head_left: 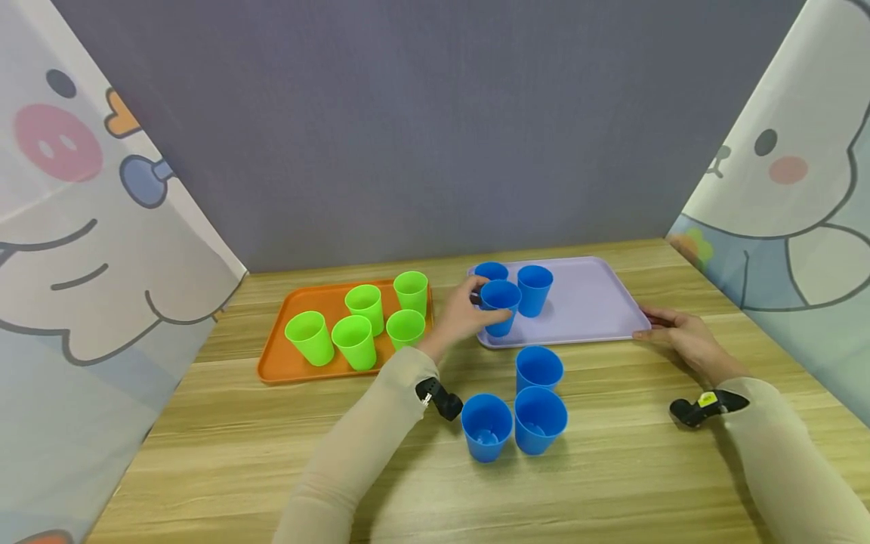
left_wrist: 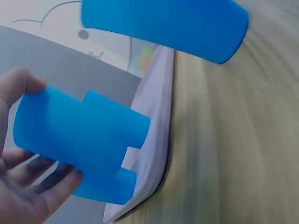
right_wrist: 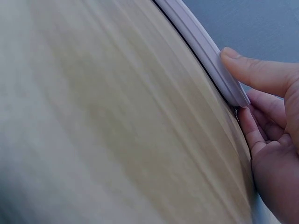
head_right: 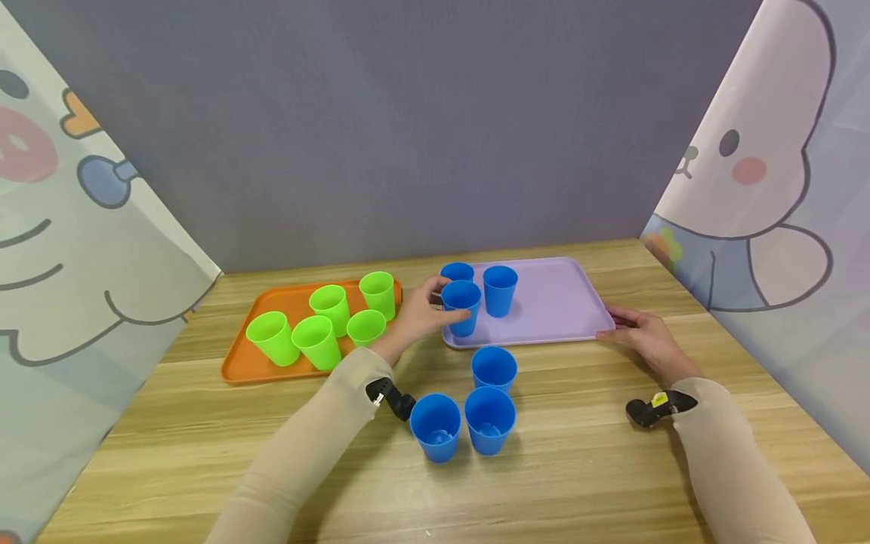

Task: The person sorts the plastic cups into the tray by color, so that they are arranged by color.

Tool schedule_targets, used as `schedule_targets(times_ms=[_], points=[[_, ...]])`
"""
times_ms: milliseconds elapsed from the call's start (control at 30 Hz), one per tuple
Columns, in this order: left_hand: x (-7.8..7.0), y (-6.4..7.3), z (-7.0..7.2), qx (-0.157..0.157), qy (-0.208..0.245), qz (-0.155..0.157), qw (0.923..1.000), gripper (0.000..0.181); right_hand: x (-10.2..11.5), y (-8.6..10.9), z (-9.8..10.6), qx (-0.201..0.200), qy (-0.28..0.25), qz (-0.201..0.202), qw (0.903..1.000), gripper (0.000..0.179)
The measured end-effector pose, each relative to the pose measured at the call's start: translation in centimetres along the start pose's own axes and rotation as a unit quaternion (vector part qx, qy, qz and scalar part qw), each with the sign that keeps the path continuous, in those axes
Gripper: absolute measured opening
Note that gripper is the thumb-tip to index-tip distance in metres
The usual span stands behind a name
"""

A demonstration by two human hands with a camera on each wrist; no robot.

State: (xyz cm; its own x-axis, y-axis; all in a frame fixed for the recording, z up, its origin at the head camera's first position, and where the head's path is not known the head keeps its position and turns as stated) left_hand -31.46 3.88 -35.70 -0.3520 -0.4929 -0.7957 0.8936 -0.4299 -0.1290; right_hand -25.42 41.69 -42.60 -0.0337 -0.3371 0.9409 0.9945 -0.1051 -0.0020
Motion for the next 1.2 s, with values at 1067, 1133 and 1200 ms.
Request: schedule_targets(times_ms=[1067,1133,1200], points=[[2.6,-2.4,-1.5,-0.063,0.004,0.046,0.9969,0.064,-0.2,-0.1,0.0,0.005,-0.024,-0.009,0.9997,0.077],[2.7,-2.7,-1.5,-0.067,0.004,0.048,0.9966,0.066,-0.2,0.0,0.0,0.005,-0.017,-0.011,0.9998,0.077],[2.7,-2.8,-1.4,-0.071,0.003,0.049,0.9962,0.066,-0.1,0.0,0.0,0.005,-0.012,-0.013,0.9998,0.078]])
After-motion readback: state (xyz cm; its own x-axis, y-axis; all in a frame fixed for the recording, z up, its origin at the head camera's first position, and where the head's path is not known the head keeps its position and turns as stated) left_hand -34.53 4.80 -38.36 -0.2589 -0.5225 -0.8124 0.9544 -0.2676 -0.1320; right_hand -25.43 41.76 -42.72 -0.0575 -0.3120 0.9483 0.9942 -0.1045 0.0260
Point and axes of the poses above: each hand's wrist, its own y-axis away from the middle knuckle, its own z-axis out of the back of the hand, x = y × z, the point moved 5 cm from there along -y, towards the middle knuckle, and after that the axes turned 7 degrees about -y, right-handed, at the moved point
